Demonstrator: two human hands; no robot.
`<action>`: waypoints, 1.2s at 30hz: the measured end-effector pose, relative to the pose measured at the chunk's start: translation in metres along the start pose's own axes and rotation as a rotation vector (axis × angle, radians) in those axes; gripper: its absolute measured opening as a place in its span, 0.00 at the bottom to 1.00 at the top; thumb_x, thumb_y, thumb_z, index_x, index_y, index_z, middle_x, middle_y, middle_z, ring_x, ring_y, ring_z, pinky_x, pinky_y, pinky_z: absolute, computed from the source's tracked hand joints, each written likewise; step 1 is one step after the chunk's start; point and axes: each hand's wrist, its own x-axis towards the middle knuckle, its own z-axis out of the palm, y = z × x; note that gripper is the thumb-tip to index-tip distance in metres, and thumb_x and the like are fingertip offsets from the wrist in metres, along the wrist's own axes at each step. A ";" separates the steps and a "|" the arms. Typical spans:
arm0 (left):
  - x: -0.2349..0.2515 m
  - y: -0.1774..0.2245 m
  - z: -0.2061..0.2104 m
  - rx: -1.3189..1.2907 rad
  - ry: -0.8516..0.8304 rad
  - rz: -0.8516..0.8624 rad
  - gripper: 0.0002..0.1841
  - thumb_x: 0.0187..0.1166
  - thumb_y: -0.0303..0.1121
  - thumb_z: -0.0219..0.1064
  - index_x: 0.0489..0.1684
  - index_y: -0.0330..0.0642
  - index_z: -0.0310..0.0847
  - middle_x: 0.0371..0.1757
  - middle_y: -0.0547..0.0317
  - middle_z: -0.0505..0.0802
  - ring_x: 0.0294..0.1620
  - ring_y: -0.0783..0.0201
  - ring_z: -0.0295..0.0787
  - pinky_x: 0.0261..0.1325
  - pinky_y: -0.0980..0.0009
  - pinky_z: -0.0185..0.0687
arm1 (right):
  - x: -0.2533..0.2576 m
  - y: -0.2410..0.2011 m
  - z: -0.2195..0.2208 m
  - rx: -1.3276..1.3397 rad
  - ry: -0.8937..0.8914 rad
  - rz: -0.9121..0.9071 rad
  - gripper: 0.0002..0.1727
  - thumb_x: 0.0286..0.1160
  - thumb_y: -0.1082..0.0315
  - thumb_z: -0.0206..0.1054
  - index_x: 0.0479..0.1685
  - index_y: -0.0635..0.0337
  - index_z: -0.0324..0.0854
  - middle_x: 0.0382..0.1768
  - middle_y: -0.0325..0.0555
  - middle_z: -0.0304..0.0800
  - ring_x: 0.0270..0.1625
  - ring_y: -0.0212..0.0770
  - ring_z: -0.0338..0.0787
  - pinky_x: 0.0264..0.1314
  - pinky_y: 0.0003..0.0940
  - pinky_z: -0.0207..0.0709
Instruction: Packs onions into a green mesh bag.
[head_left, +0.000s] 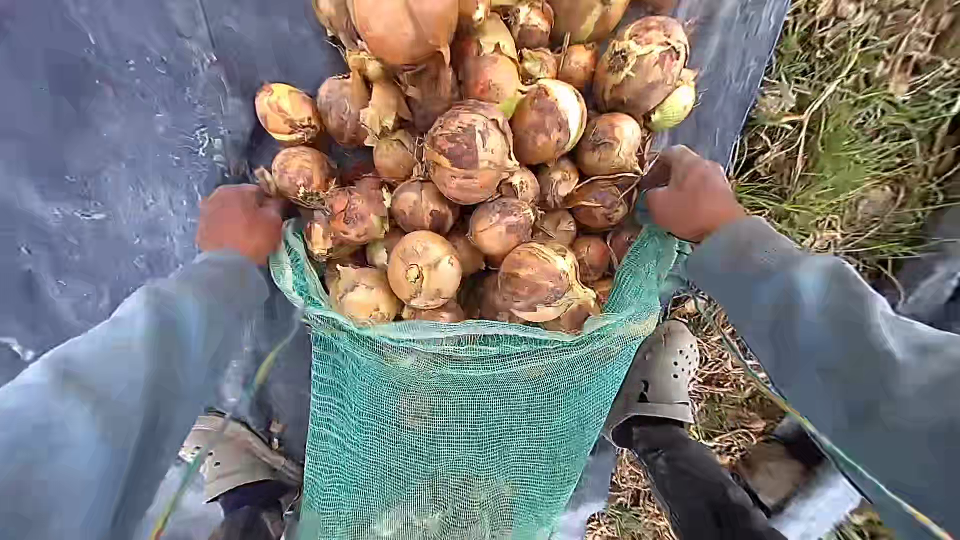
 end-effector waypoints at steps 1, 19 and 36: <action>0.009 0.001 -0.006 -0.226 0.029 -0.049 0.22 0.92 0.39 0.51 0.70 0.28 0.76 0.62 0.28 0.88 0.59 0.36 0.89 0.62 0.34 0.82 | 0.002 -0.003 -0.003 0.159 -0.018 -0.028 0.29 0.73 0.73 0.59 0.78 0.63 0.69 0.67 0.63 0.84 0.66 0.58 0.87 0.64 0.63 0.79; -0.029 0.096 0.033 -1.105 -0.216 -0.025 0.18 0.89 0.44 0.55 0.64 0.44 0.82 0.48 0.55 0.93 0.45 0.61 0.92 0.49 0.57 0.90 | 0.043 -0.098 0.025 0.378 -0.097 -0.096 0.35 0.86 0.47 0.52 0.92 0.43 0.57 0.76 0.60 0.80 0.75 0.60 0.83 0.70 0.70 0.74; -0.038 0.123 0.011 -0.850 -0.723 -0.177 0.29 0.86 0.62 0.54 0.67 0.47 0.80 0.51 0.50 0.92 0.48 0.56 0.92 0.52 0.53 0.90 | 0.016 -0.101 0.039 0.392 -0.443 -0.176 0.30 0.94 0.47 0.39 0.83 0.50 0.73 0.81 0.50 0.77 0.85 0.48 0.74 0.86 0.59 0.64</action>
